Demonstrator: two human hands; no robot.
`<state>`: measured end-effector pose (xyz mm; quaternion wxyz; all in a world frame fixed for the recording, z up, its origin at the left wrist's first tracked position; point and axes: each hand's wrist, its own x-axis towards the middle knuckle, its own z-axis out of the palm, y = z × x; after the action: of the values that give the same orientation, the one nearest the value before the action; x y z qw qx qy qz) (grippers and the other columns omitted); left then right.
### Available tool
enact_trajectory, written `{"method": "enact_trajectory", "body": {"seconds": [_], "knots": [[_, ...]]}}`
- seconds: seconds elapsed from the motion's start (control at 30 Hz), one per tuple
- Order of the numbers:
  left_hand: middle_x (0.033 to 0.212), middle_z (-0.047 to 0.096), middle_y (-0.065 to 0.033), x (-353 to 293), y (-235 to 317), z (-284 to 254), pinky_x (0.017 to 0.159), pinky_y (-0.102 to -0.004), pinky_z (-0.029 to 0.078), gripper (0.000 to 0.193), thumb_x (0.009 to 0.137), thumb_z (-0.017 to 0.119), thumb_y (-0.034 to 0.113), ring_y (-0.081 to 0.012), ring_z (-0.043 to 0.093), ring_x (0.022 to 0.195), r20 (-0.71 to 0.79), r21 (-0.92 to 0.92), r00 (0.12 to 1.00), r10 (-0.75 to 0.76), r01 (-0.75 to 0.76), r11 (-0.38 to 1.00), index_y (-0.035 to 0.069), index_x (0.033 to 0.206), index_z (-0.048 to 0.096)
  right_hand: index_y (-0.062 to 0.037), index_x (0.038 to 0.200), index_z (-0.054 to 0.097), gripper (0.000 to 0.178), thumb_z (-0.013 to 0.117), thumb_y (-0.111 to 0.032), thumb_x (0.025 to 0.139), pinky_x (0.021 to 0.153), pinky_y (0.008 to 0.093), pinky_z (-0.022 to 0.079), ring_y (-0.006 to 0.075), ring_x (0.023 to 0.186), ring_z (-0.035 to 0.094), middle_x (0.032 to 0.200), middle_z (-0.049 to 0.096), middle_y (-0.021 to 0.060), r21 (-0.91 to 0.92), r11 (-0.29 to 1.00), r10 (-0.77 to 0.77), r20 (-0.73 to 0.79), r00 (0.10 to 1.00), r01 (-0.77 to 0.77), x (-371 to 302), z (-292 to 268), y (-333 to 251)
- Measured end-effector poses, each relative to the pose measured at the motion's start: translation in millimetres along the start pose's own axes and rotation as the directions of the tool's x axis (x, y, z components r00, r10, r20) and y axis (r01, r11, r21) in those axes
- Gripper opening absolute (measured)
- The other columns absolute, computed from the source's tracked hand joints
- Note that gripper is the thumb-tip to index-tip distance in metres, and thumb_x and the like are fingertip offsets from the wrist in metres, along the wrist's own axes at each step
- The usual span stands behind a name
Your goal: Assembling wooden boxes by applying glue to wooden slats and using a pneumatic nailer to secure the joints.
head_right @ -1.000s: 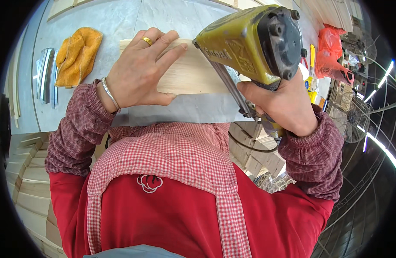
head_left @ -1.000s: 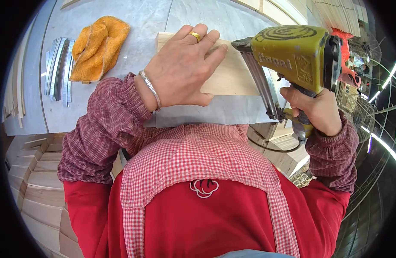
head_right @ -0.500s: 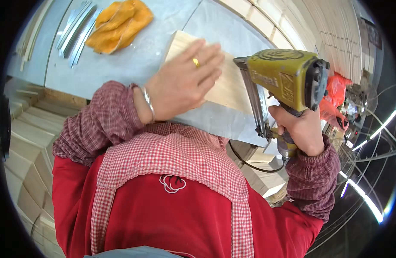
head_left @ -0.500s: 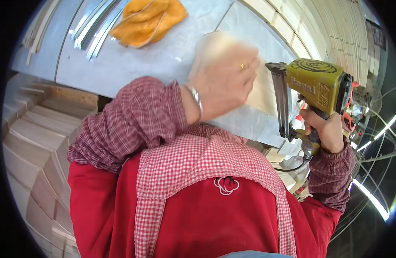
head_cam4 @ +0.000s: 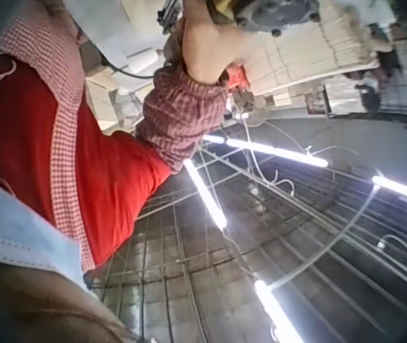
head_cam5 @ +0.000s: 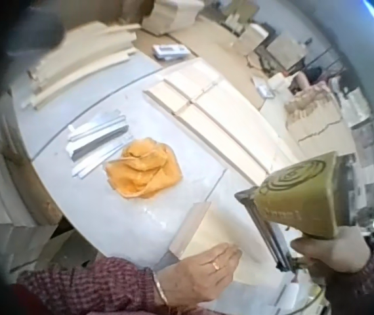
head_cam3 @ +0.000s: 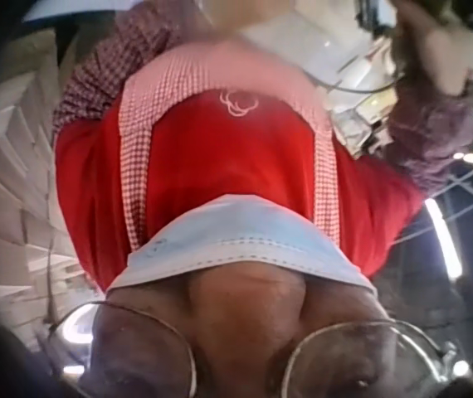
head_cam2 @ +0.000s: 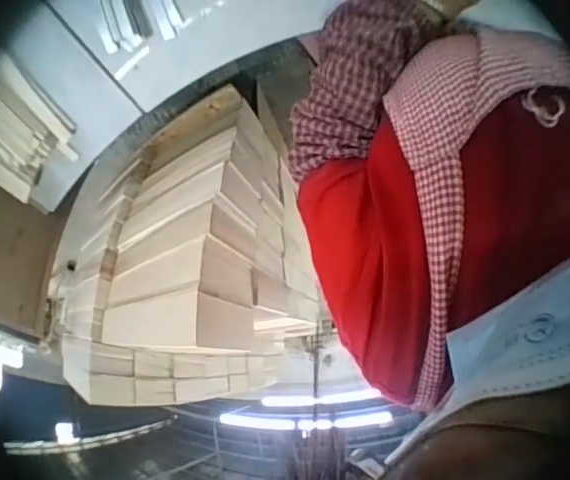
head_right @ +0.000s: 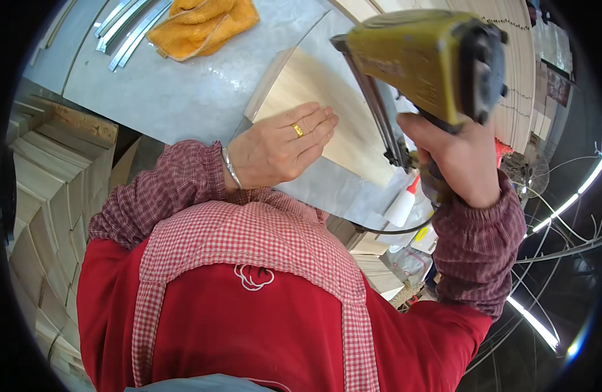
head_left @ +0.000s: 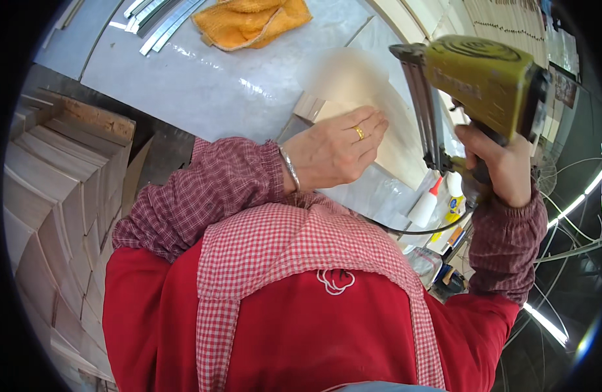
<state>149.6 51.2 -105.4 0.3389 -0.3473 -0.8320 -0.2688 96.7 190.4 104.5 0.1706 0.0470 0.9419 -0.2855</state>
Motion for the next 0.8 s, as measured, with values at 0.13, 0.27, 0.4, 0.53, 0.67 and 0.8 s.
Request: {"method": "enact_trajectory", "body": {"seconds": [0.13, 0.27, 0.4, 0.53, 0.67, 0.8], "knots": [[0.114, 0.059, -0.0171, 6, 7, -9, 0.103, -0.0351, 0.043, 0.024, 0.079, 0.056, 0.006, -0.0255, 0.056, 0.110, -0.002, -0.023, 1.000, 0.005, -0.005, 1.000, -0.005, 0.100, 0.060, -0.0004, 0.085, 0.063, 0.013, 0.068, -0.008, 0.076, 0.050, 0.0217, 0.037, 0.0111, 0.052, 0.048, 0.062, 0.056, 0.0032, -0.025, 0.999, -0.046, 0.026, 0.999, 0.046, -7, -3, -13], [0.113, 0.059, -0.0174, 10, 5, -12, 0.103, -0.0353, 0.043, 0.024, 0.079, 0.055, 0.006, -0.0257, 0.056, 0.110, 0.016, -0.050, 1.000, 0.002, -0.001, 0.999, -0.005, 0.100, 0.060, -0.0020, 0.086, 0.063, 0.014, 0.068, -0.012, 0.078, 0.052, 0.0216, 0.037, 0.0110, 0.055, 0.049, 0.064, 0.056, 0.0025, -0.064, 0.998, -0.014, 0.058, 0.998, 0.018, -7, -3, -17], [0.112, 0.059, -0.0177, 11, 2, -13, 0.104, -0.0356, 0.042, 0.024, 0.079, 0.055, 0.006, -0.0259, 0.057, 0.110, 0.023, -0.073, 1.000, 0.001, 0.000, 0.997, -0.005, 0.099, 0.059, -0.0032, 0.086, 0.064, 0.015, 0.069, -0.016, 0.079, 0.054, 0.0215, 0.037, 0.0109, 0.058, 0.050, 0.065, 0.056, 0.0020, -0.093, 0.996, 0.016, 0.089, 0.996, -0.008, -1, -2, -20], [0.113, 0.059, -0.0179, 14, 0, -15, 0.105, -0.0361, 0.042, 0.024, 0.079, 0.055, 0.007, -0.0261, 0.057, 0.109, 0.012, -0.106, 1.000, -0.017, 0.018, 0.994, -0.006, 0.099, 0.059, 0.0007, 0.112, 0.055, 0.049, 0.073, -0.002, 0.066, 0.065, 0.0281, 0.048, 0.0207, 0.077, 0.060, 0.091, 0.064, 0.0103, -0.143, 0.990, 0.011, 0.131, 0.991, 0.008, 8, -5, -24], [0.113, 0.059, -0.0182, 14, 0, -15, 0.104, -0.0363, 0.042, 0.024, 0.079, 0.055, 0.007, -0.0264, 0.056, 0.111, 0.031, -0.112, 0.999, -0.014, 0.017, 0.994, -0.006, 0.099, 0.059, 0.0000, 0.111, 0.056, 0.048, 0.073, -0.002, 0.066, 0.066, 0.0287, 0.049, 0.0211, 0.079, 0.060, 0.094, 0.064, 0.0104, -0.215, 0.953, -0.172, 0.201, 0.964, 0.215, 13, -5, -17], [0.111, 0.059, -0.0170, 15, -1, -14, 0.102, -0.0355, 0.043, 0.023, 0.079, 0.055, 0.007, -0.0257, 0.057, 0.108, 0.020, -0.107, 1.000, -0.018, 0.020, 0.994, -0.005, 0.098, 0.059, -0.0009, 0.111, 0.057, 0.047, 0.073, -0.002, 0.066, 0.067, 0.0295, 0.049, 0.0217, 0.082, 0.061, 0.099, 0.064, 0.0106, -0.275, 0.832, -0.396, 0.312, 0.864, 0.481, 19, -9, -5]]}}
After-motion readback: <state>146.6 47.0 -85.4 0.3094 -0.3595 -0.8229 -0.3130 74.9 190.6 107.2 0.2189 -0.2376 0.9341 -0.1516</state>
